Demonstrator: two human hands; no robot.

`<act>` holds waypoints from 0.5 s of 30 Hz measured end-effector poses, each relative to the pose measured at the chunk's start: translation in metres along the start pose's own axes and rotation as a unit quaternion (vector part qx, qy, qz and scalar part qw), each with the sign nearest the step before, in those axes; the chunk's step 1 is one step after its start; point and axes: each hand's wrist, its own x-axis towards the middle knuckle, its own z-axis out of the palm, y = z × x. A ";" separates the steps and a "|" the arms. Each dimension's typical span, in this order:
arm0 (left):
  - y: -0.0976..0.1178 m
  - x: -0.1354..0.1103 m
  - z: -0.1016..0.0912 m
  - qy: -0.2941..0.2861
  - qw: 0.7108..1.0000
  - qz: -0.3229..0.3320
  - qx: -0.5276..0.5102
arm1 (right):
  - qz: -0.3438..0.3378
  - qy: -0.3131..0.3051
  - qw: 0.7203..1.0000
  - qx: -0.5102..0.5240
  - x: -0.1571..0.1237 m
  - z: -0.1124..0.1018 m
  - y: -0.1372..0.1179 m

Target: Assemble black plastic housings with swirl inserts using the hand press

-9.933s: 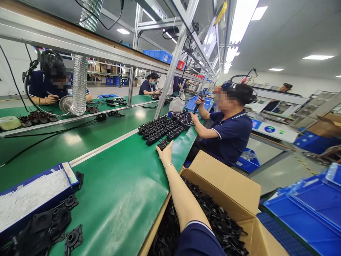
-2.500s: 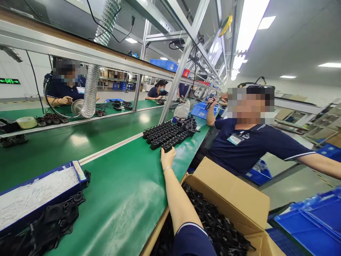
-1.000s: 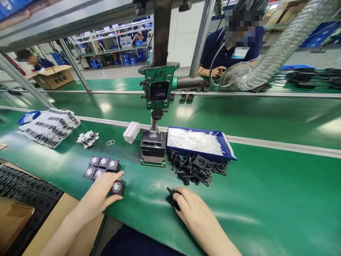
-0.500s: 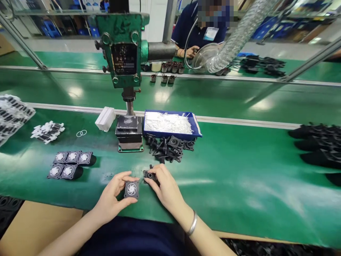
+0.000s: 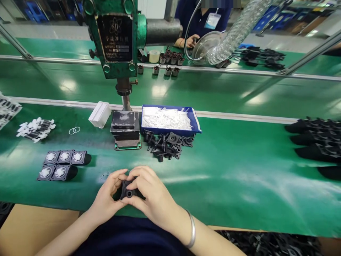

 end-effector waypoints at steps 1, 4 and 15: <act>-0.001 0.000 0.000 0.000 1.000 0.002 0.006 | -0.003 -0.003 1.000 -0.003 0.001 0.003 0.000; -0.003 0.000 -0.001 0.002 1.000 0.002 0.024 | 0.000 -0.009 1.000 -0.017 0.003 0.007 0.003; 0.000 -0.001 -0.003 -0.003 0.996 0.023 0.081 | 0.042 -0.035 0.998 0.020 -0.004 0.012 0.013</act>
